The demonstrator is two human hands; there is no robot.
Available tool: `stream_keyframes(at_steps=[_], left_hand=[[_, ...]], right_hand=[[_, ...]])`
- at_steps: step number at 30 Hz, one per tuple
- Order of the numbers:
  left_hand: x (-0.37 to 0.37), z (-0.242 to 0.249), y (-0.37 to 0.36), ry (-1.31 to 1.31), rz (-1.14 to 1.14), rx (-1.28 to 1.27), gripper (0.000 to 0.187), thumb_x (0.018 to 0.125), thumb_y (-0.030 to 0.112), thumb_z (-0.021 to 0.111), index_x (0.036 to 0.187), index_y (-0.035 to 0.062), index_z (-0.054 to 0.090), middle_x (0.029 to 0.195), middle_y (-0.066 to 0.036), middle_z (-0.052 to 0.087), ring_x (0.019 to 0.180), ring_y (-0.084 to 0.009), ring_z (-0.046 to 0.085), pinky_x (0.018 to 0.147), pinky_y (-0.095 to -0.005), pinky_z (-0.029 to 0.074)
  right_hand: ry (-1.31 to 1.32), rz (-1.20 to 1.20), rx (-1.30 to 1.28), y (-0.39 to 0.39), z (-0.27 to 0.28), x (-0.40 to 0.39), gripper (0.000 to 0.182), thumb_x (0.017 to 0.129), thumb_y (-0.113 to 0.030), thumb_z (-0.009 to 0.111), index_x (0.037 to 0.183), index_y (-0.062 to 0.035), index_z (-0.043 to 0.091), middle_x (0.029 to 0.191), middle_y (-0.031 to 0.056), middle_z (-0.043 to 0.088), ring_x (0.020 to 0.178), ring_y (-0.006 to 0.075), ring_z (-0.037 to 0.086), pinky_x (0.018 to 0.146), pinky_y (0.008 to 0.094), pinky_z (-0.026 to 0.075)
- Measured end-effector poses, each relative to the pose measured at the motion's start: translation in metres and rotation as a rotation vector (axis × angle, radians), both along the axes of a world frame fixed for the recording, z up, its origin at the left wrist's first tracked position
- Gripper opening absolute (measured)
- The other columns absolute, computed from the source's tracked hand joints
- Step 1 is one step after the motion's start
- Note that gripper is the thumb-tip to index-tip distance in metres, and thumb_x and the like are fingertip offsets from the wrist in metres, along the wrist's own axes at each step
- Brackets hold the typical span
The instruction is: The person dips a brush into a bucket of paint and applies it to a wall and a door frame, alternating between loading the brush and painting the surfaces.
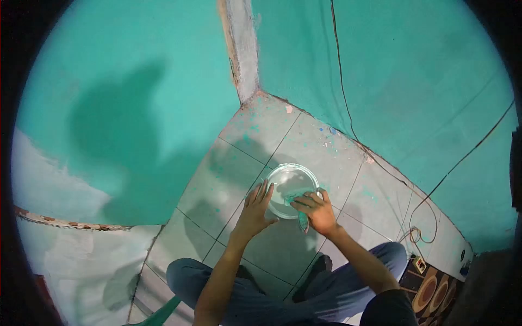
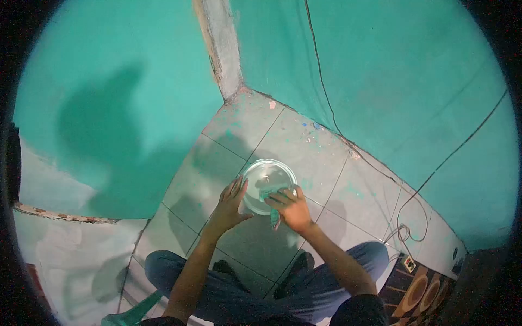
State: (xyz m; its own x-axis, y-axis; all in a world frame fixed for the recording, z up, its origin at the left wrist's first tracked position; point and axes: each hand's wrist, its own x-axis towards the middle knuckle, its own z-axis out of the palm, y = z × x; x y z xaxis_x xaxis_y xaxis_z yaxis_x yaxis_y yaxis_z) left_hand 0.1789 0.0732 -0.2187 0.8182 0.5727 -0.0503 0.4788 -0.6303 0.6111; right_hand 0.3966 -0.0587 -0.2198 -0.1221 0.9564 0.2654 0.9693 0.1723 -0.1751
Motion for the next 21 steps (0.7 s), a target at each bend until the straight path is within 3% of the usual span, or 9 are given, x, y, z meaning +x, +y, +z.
stream_keyframes(at_steps=[8, 12, 17, 21], left_hand=[[0.019, -0.020, 0.004, -0.047, 0.070, 0.028, 0.128, 0.061, 0.042, 0.091, 0.161, 0.0099, 0.019, 0.166, -0.020, 0.023, 0.153, -0.0370, 0.022, 0.122, -0.0585, 0.018], [0.021, -0.018, -0.007, 0.070, 0.116, 0.097, 0.125, 0.061, 0.042, 0.091, 0.160, 0.0098, 0.022, 0.165, -0.019, 0.026, 0.154, -0.0352, 0.022, 0.122, -0.0613, 0.016], [0.023, -0.023, -0.011, 0.049, 0.133, 0.272, 0.120, 0.063, 0.049, 0.086, 0.159, 0.0082, 0.027, 0.161, -0.020, 0.034, 0.153, -0.0353, 0.024, 0.122, -0.0629, 0.015], [0.014, -0.016, -0.005, 0.017, 0.147, 0.127, 0.118, 0.065, 0.054, 0.083, 0.158, 0.0069, 0.029, 0.160, -0.020, 0.035, 0.153, -0.0363, 0.024, 0.122, -0.0626, 0.015]], right_hand=[[0.150, -0.022, 0.042, 0.004, -0.028, -0.014, 0.047, 0.071, -0.019, 0.077, 0.117, -0.0222, 0.073, 0.122, -0.0039, 0.070, 0.115, 0.0202, 0.061, 0.104, 0.0453, 0.041], [0.194, -0.065, -0.105, 0.011, -0.037, -0.012, 0.049, 0.072, -0.016, 0.077, 0.120, -0.0220, 0.072, 0.124, -0.0023, 0.070, 0.118, 0.0211, 0.061, 0.104, 0.0437, 0.042], [0.189, -0.104, -0.087, 0.018, -0.034, -0.014, 0.053, 0.071, -0.014, 0.078, 0.123, -0.0194, 0.070, 0.121, 0.0018, 0.071, 0.114, 0.0222, 0.063, 0.101, 0.0403, 0.045], [0.252, -0.107, -0.180, 0.019, -0.028, -0.019, 0.053, 0.070, -0.013, 0.078, 0.122, -0.0161, 0.070, 0.122, 0.0059, 0.071, 0.115, 0.0264, 0.064, 0.100, 0.0396, 0.047]])
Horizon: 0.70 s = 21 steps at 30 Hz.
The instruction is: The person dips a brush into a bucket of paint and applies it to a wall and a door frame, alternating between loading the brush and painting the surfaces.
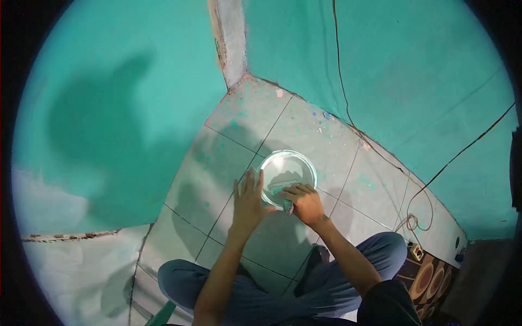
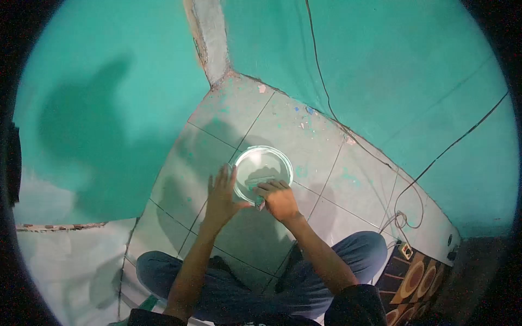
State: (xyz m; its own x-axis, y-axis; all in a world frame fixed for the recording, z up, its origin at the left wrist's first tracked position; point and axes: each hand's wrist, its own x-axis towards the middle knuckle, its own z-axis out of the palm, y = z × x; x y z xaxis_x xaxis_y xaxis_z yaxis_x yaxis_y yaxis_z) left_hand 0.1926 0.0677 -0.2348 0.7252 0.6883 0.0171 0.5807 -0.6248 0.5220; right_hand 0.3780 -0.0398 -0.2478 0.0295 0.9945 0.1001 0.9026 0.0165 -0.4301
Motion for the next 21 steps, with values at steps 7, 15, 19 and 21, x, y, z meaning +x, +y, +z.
stream_keyframes(at_steps=[7, 15, 19, 21], left_hand=[[-0.019, 0.011, 0.015, 0.027, -0.014, 0.029, 0.102, 0.072, 0.045, 0.083, 0.154, 0.0047, 0.038, 0.157, -0.020, 0.040, 0.152, -0.0352, 0.027, 0.124, -0.0570, 0.016], [-0.013, -0.003, 0.010, -0.029, -0.062, 0.009, 0.103, 0.074, 0.045, 0.081, 0.153, 0.0003, 0.035, 0.156, -0.020, 0.042, 0.151, -0.0346, 0.028, 0.125, -0.0555, 0.013], [-0.011, -0.015, 0.014, 0.037, -0.039, 0.083, 0.108, 0.071, 0.051, 0.080, 0.154, 0.0009, 0.032, 0.156, -0.020, 0.041, 0.151, -0.0339, 0.028, 0.124, -0.0573, 0.013], [-0.008, -0.012, 0.015, 0.066, -0.021, 0.139, 0.112, 0.069, 0.055, 0.079, 0.155, 0.0016, 0.031, 0.156, -0.019, 0.042, 0.152, -0.0328, 0.027, 0.124, -0.0599, 0.012]], right_hand=[[0.130, 0.028, 0.012, 0.002, -0.008, 0.005, 0.055, 0.069, -0.007, 0.078, 0.124, -0.0125, 0.069, 0.123, 0.0092, 0.070, 0.115, 0.0301, 0.064, 0.101, 0.0440, 0.050], [0.173, -0.019, -0.034, 0.001, 0.000, 0.005, 0.052, 0.074, -0.002, 0.072, 0.125, -0.0137, 0.069, 0.125, 0.0117, 0.069, 0.120, 0.0330, 0.063, 0.105, 0.0423, 0.050], [0.106, 0.032, 0.055, -0.006, 0.004, 0.005, 0.051, 0.075, -0.004, 0.071, 0.125, -0.0137, 0.069, 0.125, 0.0122, 0.069, 0.120, 0.0331, 0.063, 0.104, 0.0432, 0.050], [0.026, 0.048, 0.154, -0.015, 0.013, 0.001, 0.051, 0.075, -0.005, 0.070, 0.125, -0.0132, 0.069, 0.126, 0.0109, 0.068, 0.122, 0.0327, 0.062, 0.104, 0.0446, 0.048]])
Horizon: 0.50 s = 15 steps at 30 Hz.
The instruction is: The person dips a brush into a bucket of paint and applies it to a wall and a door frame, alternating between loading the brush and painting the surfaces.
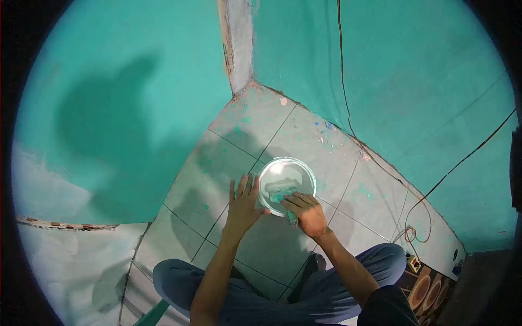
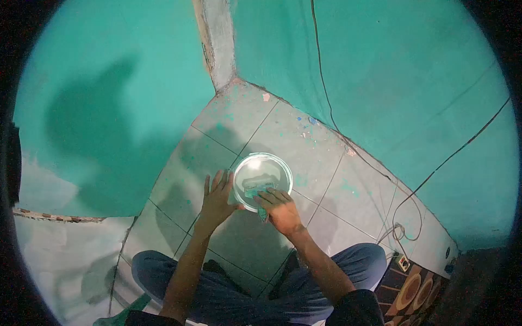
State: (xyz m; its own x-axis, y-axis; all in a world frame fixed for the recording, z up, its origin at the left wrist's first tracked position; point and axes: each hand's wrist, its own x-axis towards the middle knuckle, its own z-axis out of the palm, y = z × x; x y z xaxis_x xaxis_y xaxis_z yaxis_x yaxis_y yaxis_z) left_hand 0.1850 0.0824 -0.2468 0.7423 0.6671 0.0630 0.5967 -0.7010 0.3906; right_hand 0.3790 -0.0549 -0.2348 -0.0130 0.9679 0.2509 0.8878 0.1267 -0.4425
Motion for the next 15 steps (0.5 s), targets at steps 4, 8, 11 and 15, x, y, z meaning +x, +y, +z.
stream_keyframes(at_steps=[4, 8, 11, 15], left_hand=[[0.005, 0.007, 0.002, 0.017, -0.005, 0.077, 0.116, 0.066, 0.059, 0.079, 0.155, 0.0026, 0.031, 0.155, -0.018, 0.043, 0.152, -0.0316, 0.027, 0.123, -0.0620, 0.011], [0.003, -0.001, 0.004, 0.024, -0.002, 0.105, 0.121, 0.071, 0.080, 0.058, 0.158, 0.0028, 0.026, 0.157, -0.021, 0.040, 0.154, -0.0355, 0.022, 0.121, -0.0655, 0.004], [0.003, 0.004, -0.001, 0.003, 0.026, 0.076, 0.119, 0.066, 0.068, 0.071, 0.158, 0.0046, 0.028, 0.156, -0.019, 0.042, 0.154, -0.0330, 0.023, 0.122, -0.0643, 0.006], [0.002, 0.004, -0.001, -0.034, 0.057, 0.028, 0.121, 0.061, 0.058, 0.082, 0.157, 0.0064, 0.030, 0.156, -0.019, 0.044, 0.154, -0.0314, 0.023, 0.123, -0.0635, 0.006]], right_hand=[[-0.100, -0.066, 0.106, -0.024, -0.007, -0.017, 0.048, 0.076, -0.006, 0.069, 0.124, -0.0119, 0.069, 0.131, 0.0091, 0.066, 0.122, 0.0322, 0.060, 0.105, 0.0470, 0.045], [-0.150, -0.094, 0.094, -0.035, -0.026, -0.030, 0.044, 0.076, -0.006, 0.069, 0.120, -0.0098, 0.069, 0.134, 0.0091, 0.063, 0.123, 0.0322, 0.058, 0.104, 0.0482, 0.044], [-0.100, -0.092, 0.096, -0.031, -0.027, -0.030, 0.042, 0.075, -0.005, 0.070, 0.117, -0.0092, 0.069, 0.131, 0.0097, 0.064, 0.121, 0.0321, 0.059, 0.103, 0.0479, 0.045], [-0.152, -0.023, 0.060, -0.031, -0.030, -0.022, 0.054, 0.068, -0.009, 0.075, 0.122, -0.0099, 0.066, 0.136, 0.0104, 0.060, 0.125, 0.0322, 0.056, 0.104, 0.0476, 0.044]])
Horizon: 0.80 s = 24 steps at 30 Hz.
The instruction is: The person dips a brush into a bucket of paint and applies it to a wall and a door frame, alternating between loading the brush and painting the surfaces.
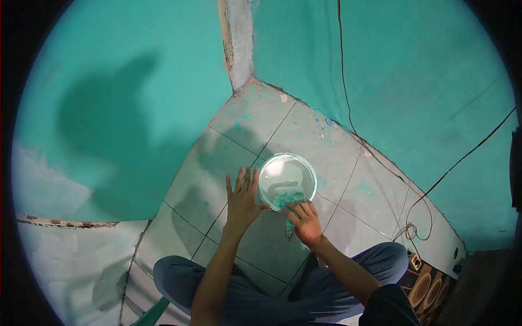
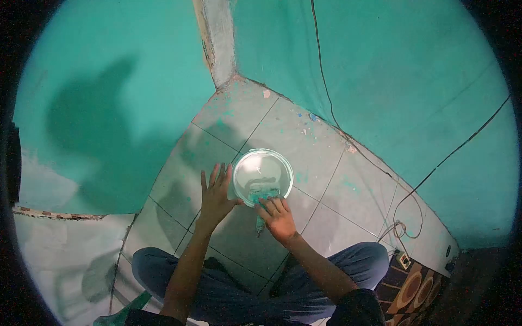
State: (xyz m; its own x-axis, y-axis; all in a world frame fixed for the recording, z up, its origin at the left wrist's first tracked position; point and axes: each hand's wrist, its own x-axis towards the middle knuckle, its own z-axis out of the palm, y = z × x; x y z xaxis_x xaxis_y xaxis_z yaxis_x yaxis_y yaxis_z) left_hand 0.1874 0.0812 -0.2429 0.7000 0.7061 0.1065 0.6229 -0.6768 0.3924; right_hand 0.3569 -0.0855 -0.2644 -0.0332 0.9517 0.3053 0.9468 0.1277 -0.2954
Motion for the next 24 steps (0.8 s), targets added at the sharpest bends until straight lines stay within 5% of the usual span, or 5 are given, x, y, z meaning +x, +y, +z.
stream_keyframes(at_steps=[7, 10, 24], left_hand=[[0.003, 0.007, 0.003, 0.005, -0.020, 0.055, 0.123, 0.060, 0.062, 0.079, 0.157, 0.0052, 0.029, 0.156, -0.022, 0.042, 0.154, -0.0334, 0.022, 0.123, -0.0636, 0.004], [0.002, 0.005, 0.003, -0.006, 0.001, 0.050, 0.123, 0.061, 0.064, 0.078, 0.157, 0.0042, 0.029, 0.156, -0.023, 0.042, 0.154, -0.0337, 0.022, 0.122, -0.0638, 0.003], [0.001, 0.005, 0.003, -0.006, -0.035, 0.050, 0.114, 0.063, 0.054, 0.083, 0.154, 0.0039, 0.037, 0.154, -0.022, 0.045, 0.153, -0.0347, 0.026, 0.123, -0.0627, 0.004]], right_hand=[[0.056, -0.013, 0.077, -0.009, 0.005, -0.011, 0.047, 0.079, -0.007, 0.068, 0.126, -0.0103, 0.065, 0.130, 0.0106, 0.060, 0.120, 0.0309, 0.056, 0.099, 0.0434, 0.045], [0.147, -0.068, -0.098, -0.005, 0.013, -0.013, 0.052, 0.079, -0.002, 0.066, 0.131, -0.0102, 0.064, 0.125, 0.0141, 0.062, 0.118, 0.0334, 0.057, 0.099, 0.0458, 0.046], [0.038, -0.040, -0.050, -0.001, 0.012, -0.006, 0.055, 0.083, -0.003, 0.062, 0.138, -0.0055, 0.058, 0.140, 0.0138, 0.058, 0.133, 0.0313, 0.051, 0.112, 0.0456, 0.039]])
